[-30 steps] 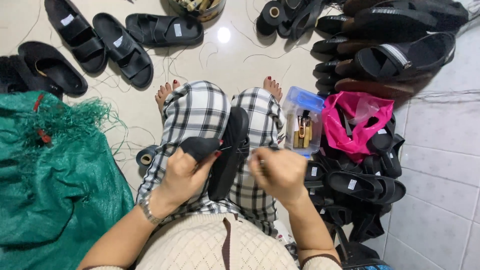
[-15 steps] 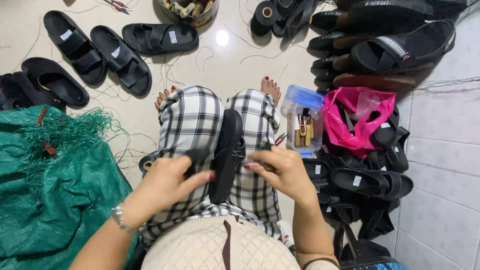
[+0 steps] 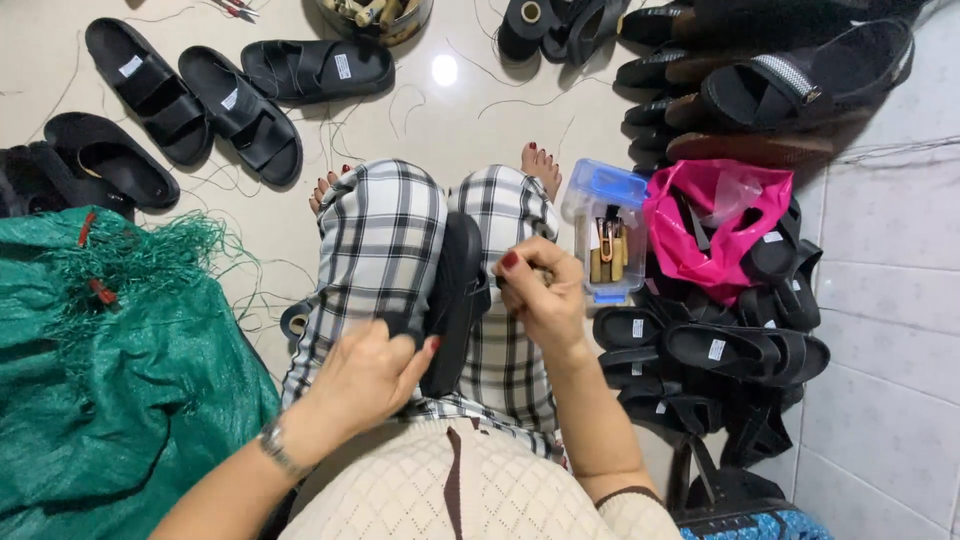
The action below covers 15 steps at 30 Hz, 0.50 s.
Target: The person sits on the floor and sews a black shoe using a needle and thread. They hold the shoe on their lap, repeatedly inserting the needle and pulling the thread to stitch the sole and upper parts of the footwear.
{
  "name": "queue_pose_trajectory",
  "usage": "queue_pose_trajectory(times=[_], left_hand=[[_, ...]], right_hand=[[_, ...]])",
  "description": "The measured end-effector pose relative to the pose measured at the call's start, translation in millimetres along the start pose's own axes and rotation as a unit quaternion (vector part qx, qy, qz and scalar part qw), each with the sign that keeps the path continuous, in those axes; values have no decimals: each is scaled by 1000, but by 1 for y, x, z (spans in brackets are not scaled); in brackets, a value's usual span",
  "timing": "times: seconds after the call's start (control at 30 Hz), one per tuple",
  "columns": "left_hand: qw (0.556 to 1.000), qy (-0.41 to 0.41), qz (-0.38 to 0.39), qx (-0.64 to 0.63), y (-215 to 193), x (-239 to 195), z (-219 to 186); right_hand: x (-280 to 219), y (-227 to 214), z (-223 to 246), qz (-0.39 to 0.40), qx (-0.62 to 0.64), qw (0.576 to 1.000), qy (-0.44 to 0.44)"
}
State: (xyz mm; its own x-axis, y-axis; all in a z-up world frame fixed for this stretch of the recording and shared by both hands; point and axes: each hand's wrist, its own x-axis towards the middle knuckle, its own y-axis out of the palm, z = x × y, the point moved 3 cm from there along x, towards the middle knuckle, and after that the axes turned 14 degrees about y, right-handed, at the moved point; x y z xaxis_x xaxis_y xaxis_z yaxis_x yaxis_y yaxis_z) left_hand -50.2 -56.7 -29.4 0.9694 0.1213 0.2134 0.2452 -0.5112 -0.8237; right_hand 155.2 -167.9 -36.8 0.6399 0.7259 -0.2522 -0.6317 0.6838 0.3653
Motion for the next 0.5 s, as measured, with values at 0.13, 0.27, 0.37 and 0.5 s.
queue_pose_trajectory(times=[0.13, 0.27, 0.37, 0.5], left_hand=[[982, -93, 70, -149, -36, -6, 5], [839, -322, 131, -418, -31, -67, 121], [940, -339, 36, 15, -68, -51, 146], [992, -77, -88, -56, -113, 53, 63]], right_hand=[[0, -6, 11, 45, 133, 983, 118], [-1, -42, 55, -28, -447, 893, -37], [-20, -32, 74, 17, -626, 772, -109], [-34, 13, 90, 133, -685, 697, -163]])
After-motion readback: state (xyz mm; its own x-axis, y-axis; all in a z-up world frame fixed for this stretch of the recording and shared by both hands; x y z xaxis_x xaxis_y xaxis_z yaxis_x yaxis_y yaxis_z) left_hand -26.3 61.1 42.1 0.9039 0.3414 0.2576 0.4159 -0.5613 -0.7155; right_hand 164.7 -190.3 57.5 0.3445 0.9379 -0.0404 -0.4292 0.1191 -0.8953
